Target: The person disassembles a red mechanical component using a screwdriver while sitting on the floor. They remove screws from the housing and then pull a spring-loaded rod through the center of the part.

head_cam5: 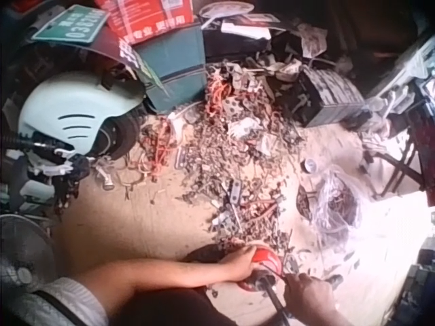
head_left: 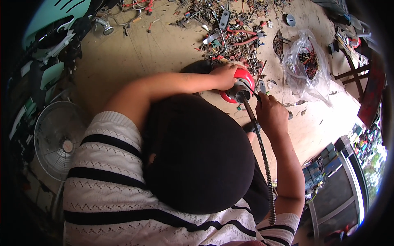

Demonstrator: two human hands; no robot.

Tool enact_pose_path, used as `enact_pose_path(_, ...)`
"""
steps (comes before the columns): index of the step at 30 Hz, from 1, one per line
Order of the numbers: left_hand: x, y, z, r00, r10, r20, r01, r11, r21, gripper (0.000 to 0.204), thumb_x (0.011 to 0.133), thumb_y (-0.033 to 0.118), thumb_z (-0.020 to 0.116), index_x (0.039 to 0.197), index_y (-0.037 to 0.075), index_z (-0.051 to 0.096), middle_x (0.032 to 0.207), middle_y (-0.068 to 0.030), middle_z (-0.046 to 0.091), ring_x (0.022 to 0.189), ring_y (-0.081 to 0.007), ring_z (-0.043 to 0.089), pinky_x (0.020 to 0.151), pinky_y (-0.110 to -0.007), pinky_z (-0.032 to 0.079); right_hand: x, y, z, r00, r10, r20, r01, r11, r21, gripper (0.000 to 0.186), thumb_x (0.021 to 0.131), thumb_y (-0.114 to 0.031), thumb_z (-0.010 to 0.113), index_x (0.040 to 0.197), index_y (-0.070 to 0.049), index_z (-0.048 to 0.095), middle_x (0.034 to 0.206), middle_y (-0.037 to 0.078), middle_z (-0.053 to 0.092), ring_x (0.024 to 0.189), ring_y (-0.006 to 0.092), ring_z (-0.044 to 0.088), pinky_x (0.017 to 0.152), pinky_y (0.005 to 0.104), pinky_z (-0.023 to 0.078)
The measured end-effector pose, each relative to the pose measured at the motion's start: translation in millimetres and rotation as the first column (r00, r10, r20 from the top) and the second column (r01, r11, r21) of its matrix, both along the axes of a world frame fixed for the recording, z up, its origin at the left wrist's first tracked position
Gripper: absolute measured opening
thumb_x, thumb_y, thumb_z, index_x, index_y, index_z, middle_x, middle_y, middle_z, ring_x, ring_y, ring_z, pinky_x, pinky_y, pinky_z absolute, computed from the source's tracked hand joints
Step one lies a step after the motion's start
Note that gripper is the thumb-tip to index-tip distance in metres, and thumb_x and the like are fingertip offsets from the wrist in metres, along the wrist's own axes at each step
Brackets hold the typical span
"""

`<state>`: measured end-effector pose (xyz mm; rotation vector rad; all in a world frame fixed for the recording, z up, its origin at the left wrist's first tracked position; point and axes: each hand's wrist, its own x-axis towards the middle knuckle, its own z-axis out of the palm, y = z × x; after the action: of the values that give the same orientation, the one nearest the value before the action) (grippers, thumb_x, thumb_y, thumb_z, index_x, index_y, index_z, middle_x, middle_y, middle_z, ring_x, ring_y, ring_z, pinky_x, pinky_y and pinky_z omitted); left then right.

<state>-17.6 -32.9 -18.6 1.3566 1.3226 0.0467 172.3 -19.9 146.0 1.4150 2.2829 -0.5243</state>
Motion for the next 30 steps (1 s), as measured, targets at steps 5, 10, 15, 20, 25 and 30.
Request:
enact_pose_path(5,-2.3,0.9,2.7,1.000,-0.009,0.002,0.009,0.999,-0.037,0.070,0.095,0.028,0.055,0.152,-0.004,0.030,0.156,-0.0228,0.035,0.142,-0.0351,0.039,0.116,-0.038,0.033,-3.6,0.3,-3.1,1.000,0.012,0.017,-0.012,1.000,0.002,0.011,0.092,-0.017,0.056,0.098,-0.012,0.063,0.083,0.011,0.069,0.071,0.0311,0.070,0.061,0.0419,0.056)
enact_pose_path(10,-0.8,0.0,-1.2,1.000,-0.008,-0.001,0.008,0.999,-0.038,0.070,0.096,0.028,0.055,0.152,-0.005,0.028,0.157,-0.0226,0.033,0.143,-0.0342,0.036,0.117,-0.037,0.032,-4.6,1.2,-8.1,0.998,-0.031,0.052,0.034,0.998,-0.046,0.020,0.095,-0.024,0.057,0.108,-0.013,0.068,0.084,0.014,0.069,0.074,0.0356,0.069,0.065,0.0466,0.055)
enact_pose_path(15,-0.3,0.1,-0.1,1.000,0.001,0.022,-0.001,1.000,-0.023,0.070,0.096,0.029,0.054,0.152,-0.005,0.028,0.158,-0.0239,0.031,0.145,-0.0348,0.034,0.118,-0.037,0.031,-5.1,0.8,-8.1,0.997,0.015,0.071,-0.012,0.999,-0.030,0.010,0.091,-0.016,0.055,0.094,-0.011,0.062,0.085,0.012,0.069,0.073,0.0316,0.071,0.062,0.0424,0.057)
enact_pose_path(20,-1.1,-0.2,0.0,1.000,0.000,0.019,0.001,1.000,-0.018,0.071,0.096,0.029,0.054,0.152,-0.005,0.028,0.157,-0.0245,0.032,0.144,-0.0353,0.035,0.118,-0.038,0.031,-7.9,2.9,-6.0,0.998,0.022,0.067,-0.020,0.999,-0.029,0.010,0.091,-0.016,0.054,0.093,-0.011,0.062,0.086,0.012,0.070,0.074,0.0317,0.071,0.063,0.0427,0.057)
enact_pose_path(25,-2.1,0.9,1.1,1.000,-0.002,0.024,0.003,1.000,-0.030,0.071,0.096,0.029,0.055,0.152,-0.005,0.028,0.157,-0.0244,0.032,0.144,-0.0354,0.036,0.118,-0.038,0.031,-8.3,4.4,-6.3,0.997,-0.009,0.075,0.013,0.999,-0.047,0.013,0.092,-0.018,0.054,0.094,-0.010,0.064,0.086,0.013,0.070,0.075,0.0328,0.071,0.064,0.0438,0.057)
enact_pose_path(30,-2.5,0.7,3.0,1.000,0.006,0.009,-0.006,0.999,-0.035,0.071,0.096,0.029,0.056,0.153,-0.003,0.028,0.157,-0.0233,0.033,0.144,-0.0350,0.036,0.117,-0.038,0.032,-0.6,6.4,-8.7,0.989,-0.144,-0.044,0.138,0.983,-0.123,0.022,0.093,-0.022,0.055,0.105,-0.011,0.069,0.088,0.017,0.071,0.076,0.0358,0.070,0.069,0.0448,0.056)
